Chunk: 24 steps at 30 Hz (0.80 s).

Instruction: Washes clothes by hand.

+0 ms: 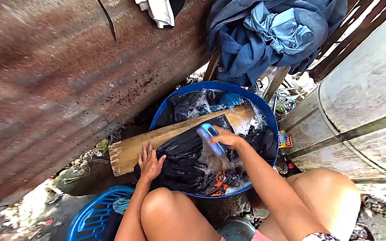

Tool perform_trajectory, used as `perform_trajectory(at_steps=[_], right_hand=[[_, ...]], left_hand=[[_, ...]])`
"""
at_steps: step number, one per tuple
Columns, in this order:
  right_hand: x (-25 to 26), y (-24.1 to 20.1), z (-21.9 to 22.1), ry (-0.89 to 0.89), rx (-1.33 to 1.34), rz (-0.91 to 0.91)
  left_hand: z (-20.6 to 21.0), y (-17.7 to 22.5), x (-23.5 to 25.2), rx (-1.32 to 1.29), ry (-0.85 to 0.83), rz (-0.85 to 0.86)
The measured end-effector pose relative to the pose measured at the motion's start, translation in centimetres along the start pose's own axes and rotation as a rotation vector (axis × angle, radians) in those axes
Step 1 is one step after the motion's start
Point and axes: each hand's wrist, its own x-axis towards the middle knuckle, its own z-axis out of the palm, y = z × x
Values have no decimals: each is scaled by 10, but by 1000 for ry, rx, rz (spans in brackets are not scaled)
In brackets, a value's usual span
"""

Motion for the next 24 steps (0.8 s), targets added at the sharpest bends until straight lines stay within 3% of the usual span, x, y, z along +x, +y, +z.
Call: perform_trajectory(at_steps=[3,5,7,9,13,15,16,18,21,22,24], right_hand=[[38,-35,72,323,-232,3],[49,-40,142,251,-484,-54],[51,-34,175,83,-688,-125],[58,-13,141,177,-778,-127],[58,14,-17,581,-703,209],[61,20,-37,753,-645,321],[65,18,-21,790,-633,313],[73,7,52,696,-652,213],[62,-19,166,226,-699,17],[58,-23,168,125,-732,-6],[59,-8,122,179,-762,6]], left_hand=[[0,2,0,4,3,0],[-2,2,-2,1,1,2],[-3,0,-3,-23,19,15],[-3,-1,-3,-22,21,28],[-1,0,-1,-26,11,13],[-2,2,1,-9,-8,-1],[-1,3,2,2,-9,-4],[-1,5,3,17,-2,-8],[-2,3,0,17,5,0],[-3,2,-2,9,9,3],[-2,-2,-5,9,17,7]])
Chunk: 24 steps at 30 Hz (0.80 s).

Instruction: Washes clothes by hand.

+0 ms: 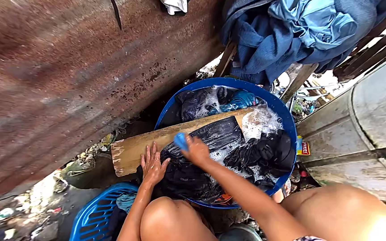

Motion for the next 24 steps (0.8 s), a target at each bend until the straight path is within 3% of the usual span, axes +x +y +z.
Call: perform_trajectory(at_steps=[3,5,8,10,12,14,16,19,22,24], right_hand=[[14,97,-63,280,13,269],[22,125,-82,396,56,451],[22,64,-42,384,82,405],[5,-7,9,205,86,153],[-12,-39,25,0,17,-62],[-11,-3,6,36,-13,-39],[-6,65,-38,190,-19,137],[-9,154,-97,346,-27,434],[-9,165,-119,326,-133,479],[-17,140,-127,311,-121,250]], left_hand=[[2,3,4,3,9,2],[2,5,5,18,-16,-15],[4,7,5,25,1,-13],[2,6,4,29,3,-7],[0,4,2,23,-2,9],[1,-1,-1,33,2,20],[-2,0,2,30,-28,7],[-29,23,11,6,-274,-82],[-62,64,23,-151,-401,-148],[-80,117,20,-430,-332,-69]])
